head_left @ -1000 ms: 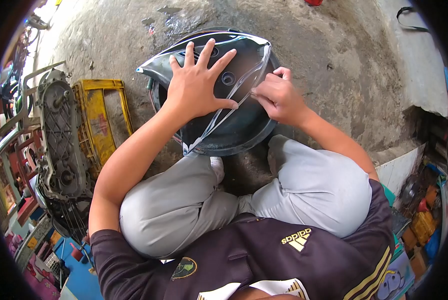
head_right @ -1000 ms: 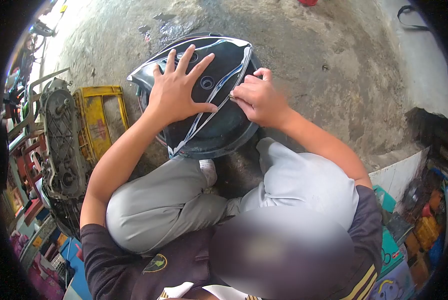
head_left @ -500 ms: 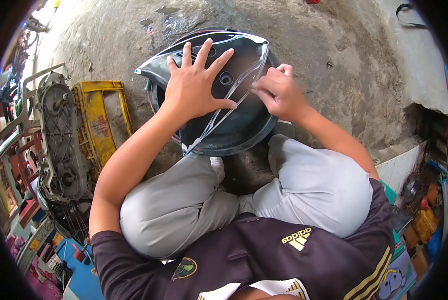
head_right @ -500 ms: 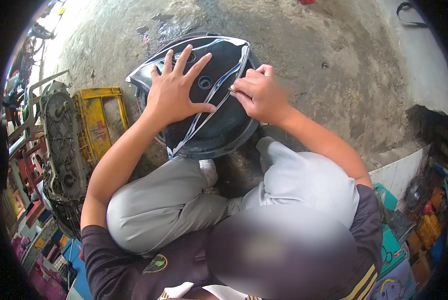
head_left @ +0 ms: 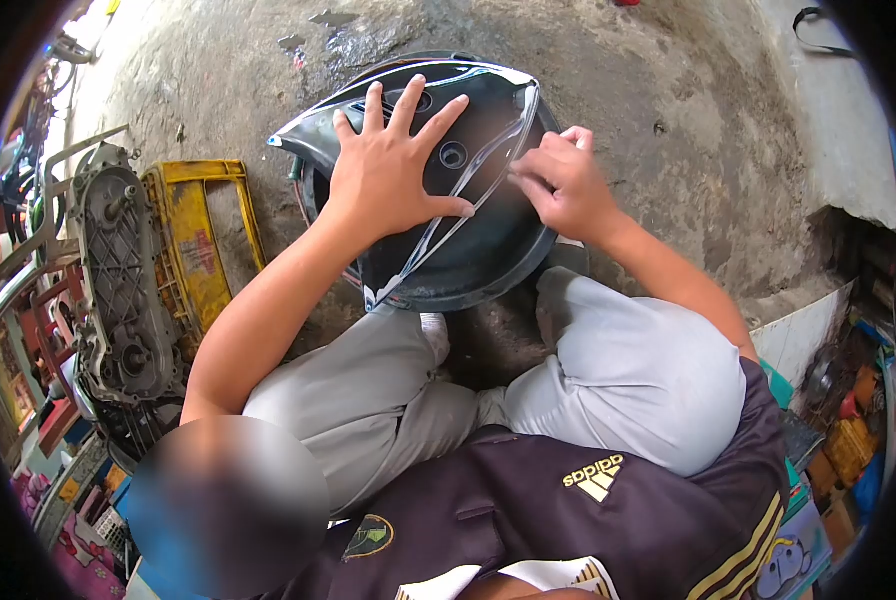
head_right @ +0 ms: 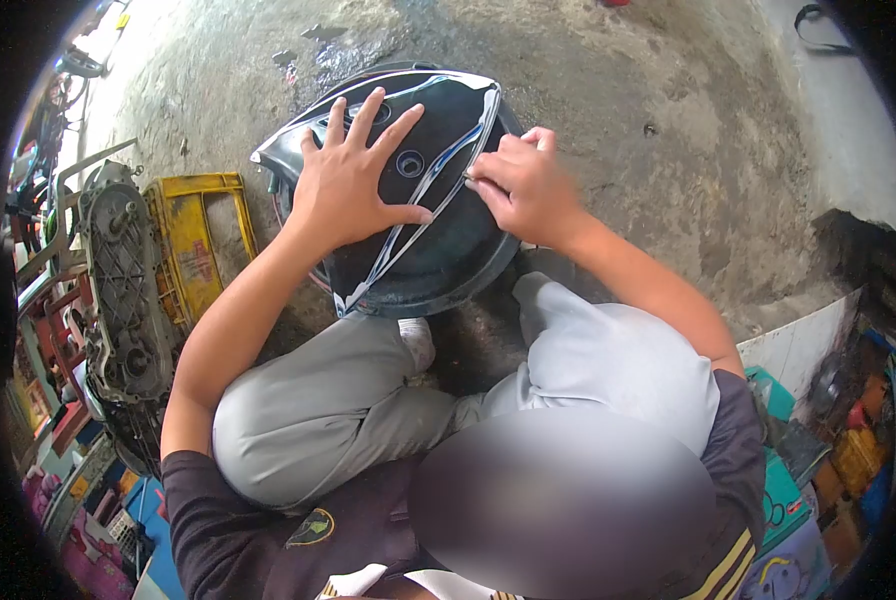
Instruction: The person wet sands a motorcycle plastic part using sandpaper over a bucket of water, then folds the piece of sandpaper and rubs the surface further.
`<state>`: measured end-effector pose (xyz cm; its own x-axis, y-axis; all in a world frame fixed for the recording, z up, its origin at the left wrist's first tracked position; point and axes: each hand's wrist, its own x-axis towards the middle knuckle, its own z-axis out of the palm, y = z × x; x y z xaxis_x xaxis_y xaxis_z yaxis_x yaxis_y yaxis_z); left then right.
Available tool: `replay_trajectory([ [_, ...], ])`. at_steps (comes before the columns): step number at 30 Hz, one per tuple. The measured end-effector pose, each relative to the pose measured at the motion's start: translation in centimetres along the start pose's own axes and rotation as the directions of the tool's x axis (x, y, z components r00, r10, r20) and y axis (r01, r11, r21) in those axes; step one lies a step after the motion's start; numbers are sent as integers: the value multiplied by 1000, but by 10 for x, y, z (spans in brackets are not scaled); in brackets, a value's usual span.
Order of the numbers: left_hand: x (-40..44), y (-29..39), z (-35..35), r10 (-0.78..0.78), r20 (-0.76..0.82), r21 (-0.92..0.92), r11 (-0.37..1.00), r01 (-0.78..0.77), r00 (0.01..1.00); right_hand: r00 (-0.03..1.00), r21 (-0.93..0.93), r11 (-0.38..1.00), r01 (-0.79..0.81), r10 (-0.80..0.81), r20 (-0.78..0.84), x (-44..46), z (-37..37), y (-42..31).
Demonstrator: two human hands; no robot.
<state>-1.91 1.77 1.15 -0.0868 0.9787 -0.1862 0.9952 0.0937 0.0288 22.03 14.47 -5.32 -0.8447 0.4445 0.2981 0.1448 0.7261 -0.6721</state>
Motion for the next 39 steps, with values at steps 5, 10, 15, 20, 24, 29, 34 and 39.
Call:
replay_trajectory([
  [5, 0, 1, -1, -4, 7, 14, 1000, 4, 1000, 994, -71, 994, -87, 82, -70, 4, -3, 5],
  [10, 0, 0, -1, 3, 2, 8, 1000, -4, 1000, 995, -80, 993, -89, 85, -51, 5, -5, 10],
  [15, 0, 0, -1, 0, 8, 17, 1000, 0, 1000, 1000, -66, 998, -3, 4, 11, 5, -3, 1],
  [20, 0, -1, 0, 1, 7, 14, 1000, -1, 1000, 996, -73, 995, -66, 61, -65, 8, -5, 2],
  [24, 0, 0, 0, -1, 18, 15, 1000, 1, 1000, 1000, -42, 999, -18, 17, -20, 8, -3, 3],
  [29, 0, 0, 0, 1, 7, 1, 1000, -1, 1000, 999, -16, 999, 33, -32, 30, 1, 1, -1],
  [34, 0, 0, 1, 0, 4, 5, 1000, 0, 1000, 992, -40, 999, -32, 27, -122, 5, 0, 8],
  [39, 0, -1, 1, 5, 0, 7, 1000, -5, 1000, 997, -3, 999, -54, 54, -46, 4, 0, 10],
])
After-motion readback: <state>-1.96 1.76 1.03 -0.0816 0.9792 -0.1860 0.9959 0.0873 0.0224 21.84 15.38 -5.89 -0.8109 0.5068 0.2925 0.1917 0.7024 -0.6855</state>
